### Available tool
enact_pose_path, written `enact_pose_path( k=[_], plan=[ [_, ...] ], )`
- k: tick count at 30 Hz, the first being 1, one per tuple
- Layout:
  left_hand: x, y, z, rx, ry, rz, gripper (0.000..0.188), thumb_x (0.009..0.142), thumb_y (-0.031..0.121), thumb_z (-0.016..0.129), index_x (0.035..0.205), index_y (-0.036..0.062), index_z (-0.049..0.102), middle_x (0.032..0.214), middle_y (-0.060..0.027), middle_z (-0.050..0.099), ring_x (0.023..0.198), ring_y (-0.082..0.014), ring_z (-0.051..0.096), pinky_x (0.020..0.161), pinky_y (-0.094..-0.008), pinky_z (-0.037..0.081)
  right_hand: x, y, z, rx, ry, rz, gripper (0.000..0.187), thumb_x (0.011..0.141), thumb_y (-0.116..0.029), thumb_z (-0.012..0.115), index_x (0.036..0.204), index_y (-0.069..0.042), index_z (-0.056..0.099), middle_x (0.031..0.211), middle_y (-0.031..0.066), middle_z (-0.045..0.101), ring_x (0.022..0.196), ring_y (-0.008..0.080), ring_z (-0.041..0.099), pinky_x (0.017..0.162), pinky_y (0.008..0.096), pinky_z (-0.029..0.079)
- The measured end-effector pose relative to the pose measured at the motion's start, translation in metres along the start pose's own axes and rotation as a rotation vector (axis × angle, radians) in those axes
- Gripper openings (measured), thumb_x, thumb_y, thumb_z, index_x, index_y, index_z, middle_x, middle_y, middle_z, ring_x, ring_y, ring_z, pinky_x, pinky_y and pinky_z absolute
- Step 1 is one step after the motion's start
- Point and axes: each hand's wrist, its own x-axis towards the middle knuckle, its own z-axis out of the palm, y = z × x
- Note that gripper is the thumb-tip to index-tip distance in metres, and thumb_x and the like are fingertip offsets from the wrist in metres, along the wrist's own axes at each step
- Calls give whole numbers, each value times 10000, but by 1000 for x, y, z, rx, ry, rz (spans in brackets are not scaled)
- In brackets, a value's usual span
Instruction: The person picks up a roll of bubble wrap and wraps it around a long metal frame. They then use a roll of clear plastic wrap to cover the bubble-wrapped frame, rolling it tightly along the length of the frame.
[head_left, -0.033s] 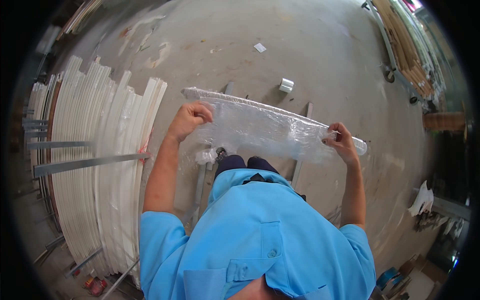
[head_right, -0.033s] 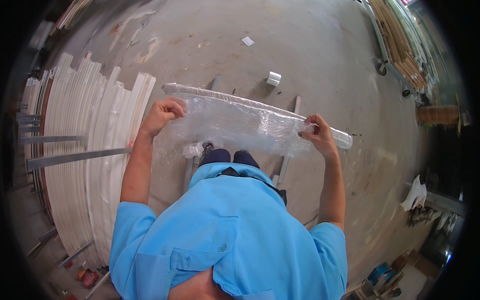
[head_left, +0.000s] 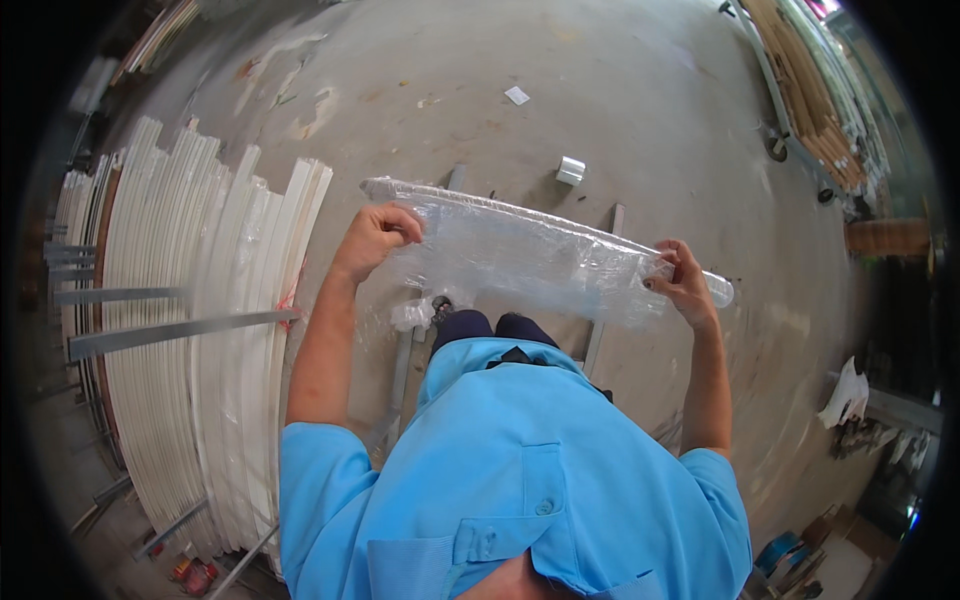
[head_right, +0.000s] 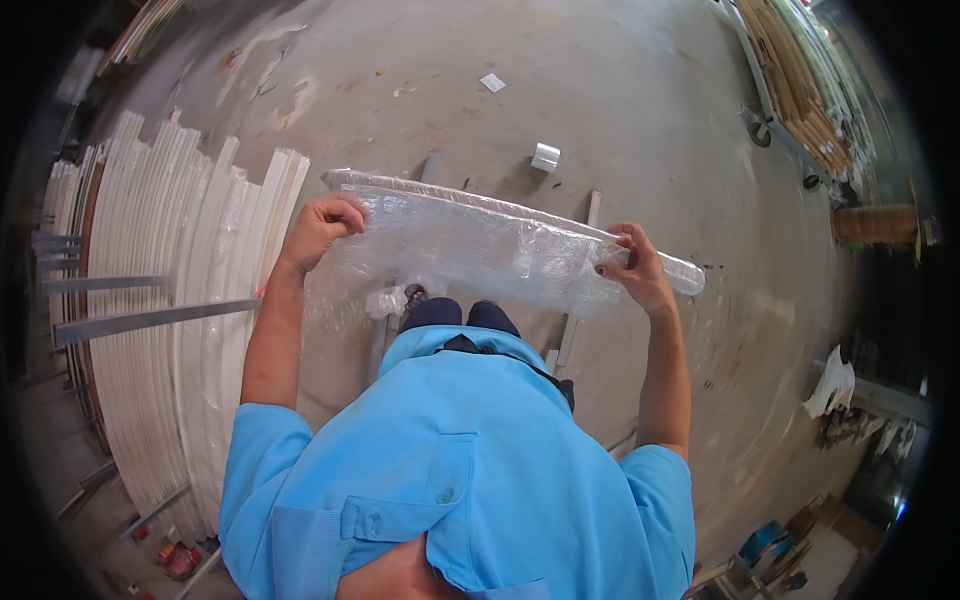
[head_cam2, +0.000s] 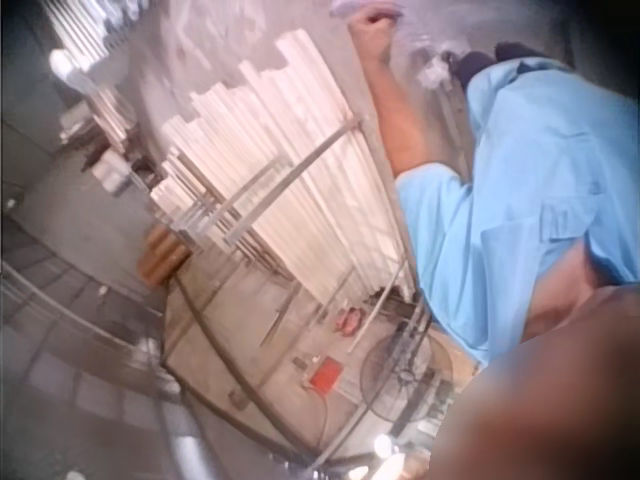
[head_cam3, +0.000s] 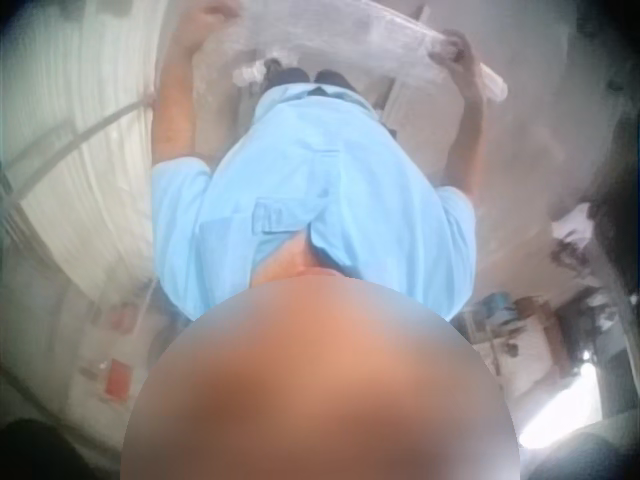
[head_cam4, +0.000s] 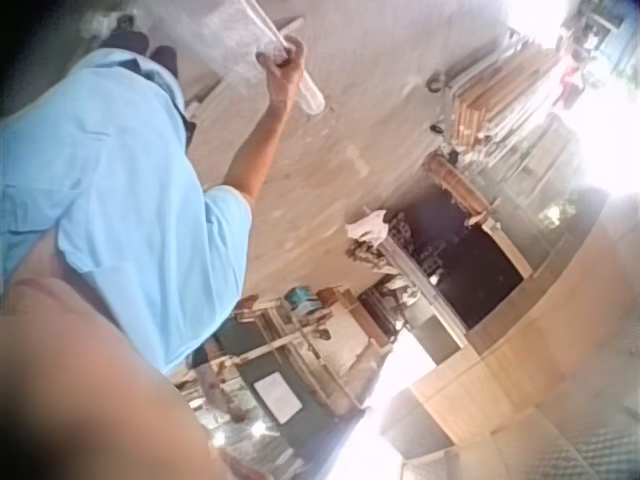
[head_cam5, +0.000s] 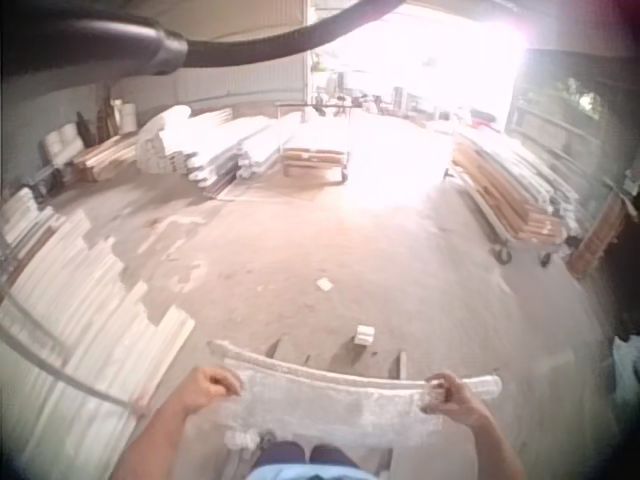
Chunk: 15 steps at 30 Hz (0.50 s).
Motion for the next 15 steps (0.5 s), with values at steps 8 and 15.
enact_pose_path(
  k=[8,15],
  plan=[
    [29,12,5,30,64,142,270,731,-150,514,838,-20,725,958,-69,679,856,-141,624,757,-270,507,0,9,11,-571,-43,185,393,740,-99,812,1114,-70,696,1095,90,682,1006,187,641,878,353,516],
    [28,39,23,280,-199,495,268,783,-138,517,896,-19,730,1003,-59,668,859,-132,631,753,-255,501,35,-44,81,-515,-47,-292,822,657,-323,879,1382,-137,540,1421,105,525,1298,271,485,1109,483,358]
  ],
)
